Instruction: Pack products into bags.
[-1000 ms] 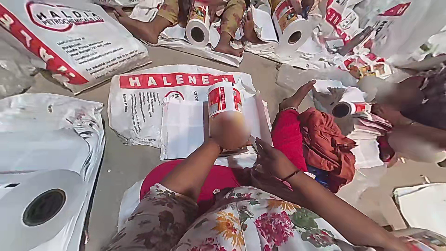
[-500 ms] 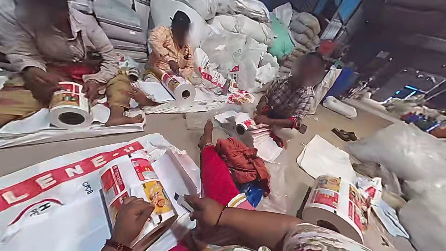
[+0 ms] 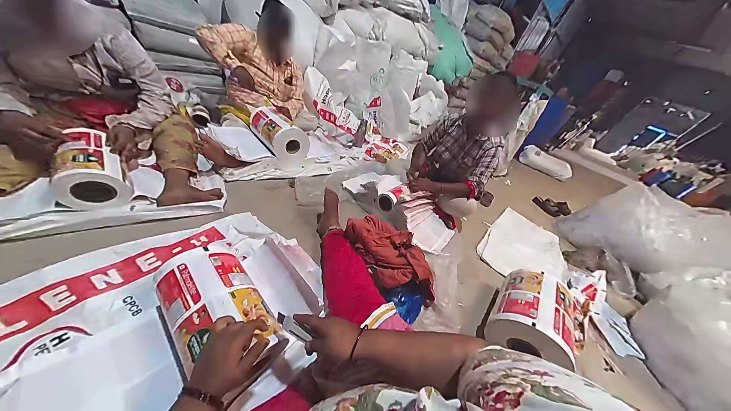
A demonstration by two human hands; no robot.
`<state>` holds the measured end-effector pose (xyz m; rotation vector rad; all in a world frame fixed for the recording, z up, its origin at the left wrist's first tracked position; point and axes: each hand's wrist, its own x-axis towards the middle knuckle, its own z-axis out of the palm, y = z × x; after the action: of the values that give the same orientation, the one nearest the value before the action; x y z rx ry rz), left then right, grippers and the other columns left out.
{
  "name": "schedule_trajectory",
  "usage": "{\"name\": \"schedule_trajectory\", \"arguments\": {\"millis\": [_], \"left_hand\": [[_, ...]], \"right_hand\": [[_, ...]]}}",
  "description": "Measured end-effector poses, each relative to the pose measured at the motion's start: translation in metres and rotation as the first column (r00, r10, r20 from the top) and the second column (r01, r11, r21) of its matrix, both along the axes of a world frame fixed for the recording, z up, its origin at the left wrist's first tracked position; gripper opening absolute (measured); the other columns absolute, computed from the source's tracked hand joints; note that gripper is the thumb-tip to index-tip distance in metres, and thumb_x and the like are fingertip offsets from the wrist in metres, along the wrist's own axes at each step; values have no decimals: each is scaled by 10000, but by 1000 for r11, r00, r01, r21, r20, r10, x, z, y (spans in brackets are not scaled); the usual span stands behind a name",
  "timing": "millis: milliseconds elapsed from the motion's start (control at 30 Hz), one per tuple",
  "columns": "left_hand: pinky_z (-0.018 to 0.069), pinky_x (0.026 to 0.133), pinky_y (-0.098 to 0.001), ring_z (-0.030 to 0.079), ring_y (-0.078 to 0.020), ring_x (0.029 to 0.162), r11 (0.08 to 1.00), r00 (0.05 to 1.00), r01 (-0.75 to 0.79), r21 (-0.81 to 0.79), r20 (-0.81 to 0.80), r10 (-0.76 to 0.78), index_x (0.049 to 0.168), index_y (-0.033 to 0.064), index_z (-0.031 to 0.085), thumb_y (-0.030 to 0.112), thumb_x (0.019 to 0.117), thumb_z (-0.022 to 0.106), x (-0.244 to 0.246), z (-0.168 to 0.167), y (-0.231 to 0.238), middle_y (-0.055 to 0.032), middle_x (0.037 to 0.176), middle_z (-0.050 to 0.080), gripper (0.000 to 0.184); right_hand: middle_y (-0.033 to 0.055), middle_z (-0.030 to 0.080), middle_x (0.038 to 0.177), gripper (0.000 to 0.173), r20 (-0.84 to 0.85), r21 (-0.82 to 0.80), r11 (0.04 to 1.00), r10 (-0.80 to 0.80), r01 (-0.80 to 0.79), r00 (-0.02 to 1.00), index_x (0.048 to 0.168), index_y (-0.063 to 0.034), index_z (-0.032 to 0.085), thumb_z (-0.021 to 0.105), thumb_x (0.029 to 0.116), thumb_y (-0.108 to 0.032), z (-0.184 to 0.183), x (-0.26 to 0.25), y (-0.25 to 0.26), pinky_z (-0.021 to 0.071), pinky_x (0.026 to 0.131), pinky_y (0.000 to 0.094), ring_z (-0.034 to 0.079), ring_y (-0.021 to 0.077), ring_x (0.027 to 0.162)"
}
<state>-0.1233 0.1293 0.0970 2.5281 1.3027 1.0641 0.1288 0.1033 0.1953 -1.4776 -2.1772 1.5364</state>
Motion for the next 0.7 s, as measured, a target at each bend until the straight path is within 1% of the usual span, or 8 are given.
{"name": "schedule_trajectory", "arguments": {"millis": [133, 233, 367, 433, 500, 600, 633, 700], "left_hand": [[461, 889, -645, 649, -325, 624, 998, 997, 15, -57, -79, -20, 1009, 3, 729, 568, 938, 371, 5, 9, -2, -105, 642, 644, 672], [435, 960, -632, 677, -321, 725, 1000, 996, -3, 27, -94, 5, 1029, 29, 717, 596, 974, 328, -3, 6, 7, -92, 708, 665, 690], [313, 1082, -751, 645, -519, 1051, 996, 988, -68, -48, -143, 61, 912, 4, 738, 453, 917, 584, -24, 6, 19, -239, 939, 707, 475], [230, 1111, -793, 583, -522, 1212, 994, 983, -96, -45, -164, 87, 829, 35, 732, 467, 912, 556, -35, 8, 32, -227, 1033, 711, 474], [194, 1128, -793, 492, -527, 1343, 991, 987, -97, -92, -139, 84, 858, 17, 749, 472, 952, 540, -46, 5, 31, -260, 1187, 684, 509], [240, 1172, -719, 487, -470, 1375, 989, 993, -102, -105, -70, 95, 916, 34, 762, 502, 1023, 416, -49, 1, 21, -217, 1262, 681, 591], [264, 1166, -710, 509, -470, 1351, 989, 995, -96, -110, -45, 91, 948, 21, 750, 490, 1045, 386, -46, 0, 21, -225, 1233, 684, 601], [337, 1112, -671, 588, -440, 1229, 994, 995, -85, -63, 48, 89, 851, 26, 713, 488, 1055, 360, -40, -8, 23, -198, 1034, 713, 616]], "right_hand": [[266, 673, 1220, 656, 18, -6, 1000, -20, 20, 1000, 1624, -107, 305, 564, 1022, -66, -5, 4, -2, 508, 952, 598, 673, 407, 1062], [261, 665, 1242, 664, 43, -13, 1000, -18, 19, 999, 1622, -114, 307, 568, 1013, -67, -9, -1, 2, 513, 940, 599, 674, 404, 1061], [258, 662, 1260, 675, 60, 1, 1000, 17, -17, 998, 1623, -117, 312, 575, 1005, -54, -10, -15, 1, 502, 974, 607, 664, 405, 1108], [256, 664, 1253, 643, 98, 27, 999, 24, -27, 995, 1614, -104, 328, 571, 1020, -69, 2, -20, 3, 501, 978, 595, 666, 395, 1100], [244, 658, 1270, 604, 158, 68, 996, 46, -57, 986, 1598, -79, 355, 561, 1030, -87, 13, -27, 1, 500, 1007, 547, 663, 362, 1119], [170, 700, 1173, 557, 262, 131, 981, 106, -144, 959, 1591, -120, 370, 522, 1058, -164, 9, -37, 0, 535, 971, 480, 686, 279, 1042], [160, 715, 1122, 579, 281, 141, 977, 113, -158, 953, 1607, -152, 350, 538, 1060, -179, 4, -37, 1, 549, 934, 495, 697, 279, 993], [149, 722, 1059, 623, 290, 145, 975, 123, -171, 949, 1622, -194, 311, 562, 1053, -167, -2, -41, 0, 580, 835, 513, 707, 273, 881]]}}
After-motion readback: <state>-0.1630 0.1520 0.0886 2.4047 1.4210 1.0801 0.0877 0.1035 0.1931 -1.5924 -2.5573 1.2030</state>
